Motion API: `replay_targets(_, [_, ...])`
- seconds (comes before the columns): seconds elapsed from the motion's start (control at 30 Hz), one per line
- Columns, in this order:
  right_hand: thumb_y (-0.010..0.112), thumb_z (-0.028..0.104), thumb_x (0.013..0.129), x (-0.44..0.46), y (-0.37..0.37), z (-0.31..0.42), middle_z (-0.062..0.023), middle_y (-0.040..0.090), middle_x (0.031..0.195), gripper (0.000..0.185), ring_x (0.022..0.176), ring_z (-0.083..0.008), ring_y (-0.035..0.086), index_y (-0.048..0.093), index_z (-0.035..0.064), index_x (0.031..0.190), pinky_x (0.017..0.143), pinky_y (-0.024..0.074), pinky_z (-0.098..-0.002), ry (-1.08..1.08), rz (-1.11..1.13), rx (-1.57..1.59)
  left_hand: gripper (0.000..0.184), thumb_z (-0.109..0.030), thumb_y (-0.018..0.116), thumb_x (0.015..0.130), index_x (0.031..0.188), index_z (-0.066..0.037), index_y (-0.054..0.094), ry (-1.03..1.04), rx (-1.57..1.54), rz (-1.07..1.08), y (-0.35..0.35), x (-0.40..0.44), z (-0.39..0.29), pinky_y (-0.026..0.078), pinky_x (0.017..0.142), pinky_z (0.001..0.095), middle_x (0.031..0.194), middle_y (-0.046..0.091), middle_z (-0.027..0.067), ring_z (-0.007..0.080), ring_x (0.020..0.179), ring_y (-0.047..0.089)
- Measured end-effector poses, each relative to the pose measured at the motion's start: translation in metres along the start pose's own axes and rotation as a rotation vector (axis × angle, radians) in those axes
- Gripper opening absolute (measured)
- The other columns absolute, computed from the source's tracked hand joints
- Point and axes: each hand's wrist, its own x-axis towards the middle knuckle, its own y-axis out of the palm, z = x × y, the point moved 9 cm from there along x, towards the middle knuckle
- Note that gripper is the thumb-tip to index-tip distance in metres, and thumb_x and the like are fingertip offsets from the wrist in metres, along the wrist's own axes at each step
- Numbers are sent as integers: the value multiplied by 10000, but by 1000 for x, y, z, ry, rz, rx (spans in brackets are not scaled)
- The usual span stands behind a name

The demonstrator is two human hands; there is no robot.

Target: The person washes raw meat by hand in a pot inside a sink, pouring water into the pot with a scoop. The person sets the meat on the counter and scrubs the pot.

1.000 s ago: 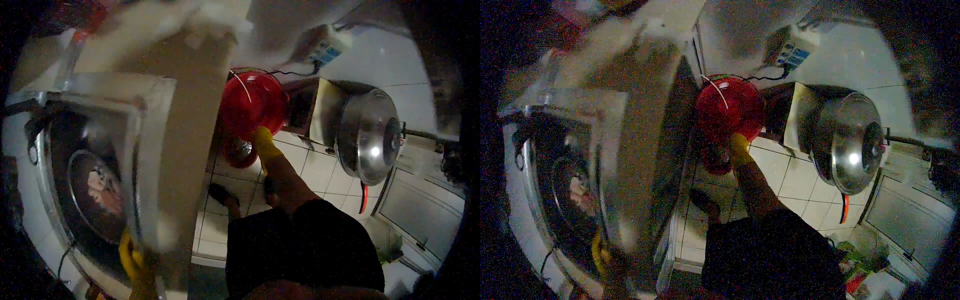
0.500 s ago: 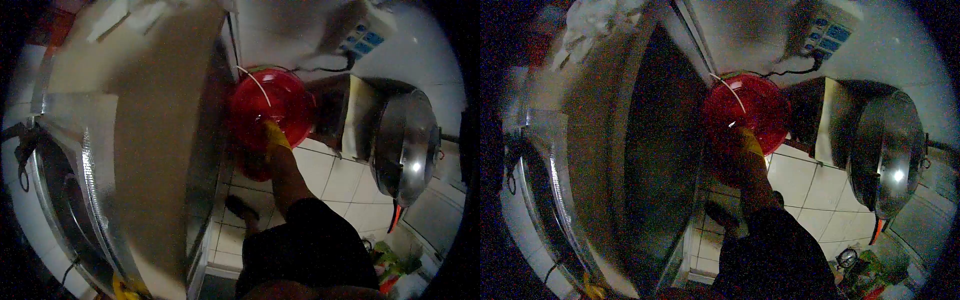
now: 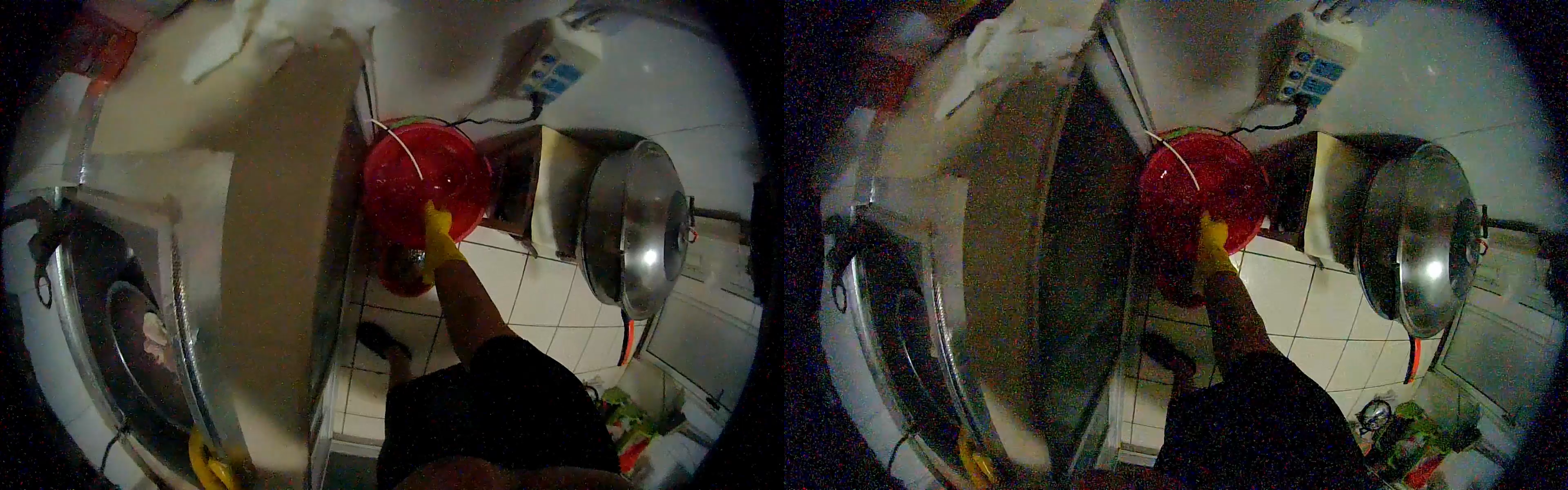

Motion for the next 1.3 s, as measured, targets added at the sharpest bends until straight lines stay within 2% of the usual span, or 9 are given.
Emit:
replay_targets(0.23, [666,471,771,-4,-20,7,-218,675,963,550,915,-399,633,667,-25,1008,792,483,-439,-121,10,94,525,-370,450,977,1338,8,397,51,-26,-10,1,-1,4,438,856,323,1180,524,142,201,965,534])
replay_targets(0.3, [696,360,816,11,-7,-25,-76,645,731,375,653,-189,593,655,-9,871,616,462,-343,-137,50,242,529,-373,453,976,1340,6,395,66,-43,-13,-1,0,4,439,851,319,1177,524,139,197,959,534])
replay_targets(0.43, [672,347,839,-45,-78,35,-46,592,643,323,539,-176,547,622,29,810,510,436,-328,-273,61,391,544,-390,444,974,1326,22,409,56,11,-42,0,-3,-1,432,878,329,1198,525,157,206,991,540])
replay_targets(0.6, [635,404,871,-110,-143,67,-23,509,566,351,387,-124,436,598,55,857,367,372,-278,34,384,495,517,-364,462,960,1280,42,458,50,-122,25,11,7,-31,446,845,355,1132,571,174,239,922,558])
replay_targets(0.9, [543,558,882,-195,-273,132,-21,447,507,478,362,-133,398,593,89,806,348,360,-308,97,498,71,403,-231,538,897,1229,-1,546,139,12,-97,8,14,-59,419,961,393,1181,592,211,338,1101,560])
replay_targets(0.93, [525,529,902,-208,-288,161,12,455,517,480,397,-110,409,609,66,810,361,343,-290,-150,578,181,407,-227,554,888,1236,-17,547,74,57,-83,11,17,-58,416,971,397,1186,590,216,355,1118,553])
replay_targets(1.0, [514,543,904,-213,-314,169,10,437,509,522,409,-98,418,597,51,750,379,336,-271,-137,523,30,401,-238,572,882,1229,-38,554,31,31,-124,6,12,-55,421,960,407,1189,589,205,372,1106,550])
replay_targets(1.1, [545,491,915,-264,-354,233,5,486,554,420,378,-84,412,621,79,953,344,332,-242,-88,660,110,403,-272,591,882,1206,-34,565,103,19,-162,-3,14,-60,436,936,408,1172,599,193,368,1080,563])
replay_targets(1.3, [501,397,967,-318,-406,329,3,509,573,383,413,-82,416,604,81,776,384,312,-242,-442,719,-34,409,-233,655,846,1192,-33,568,-23,-536,-289,-3,28,-10,457,899,412,1088,614,209,367,1022,579])
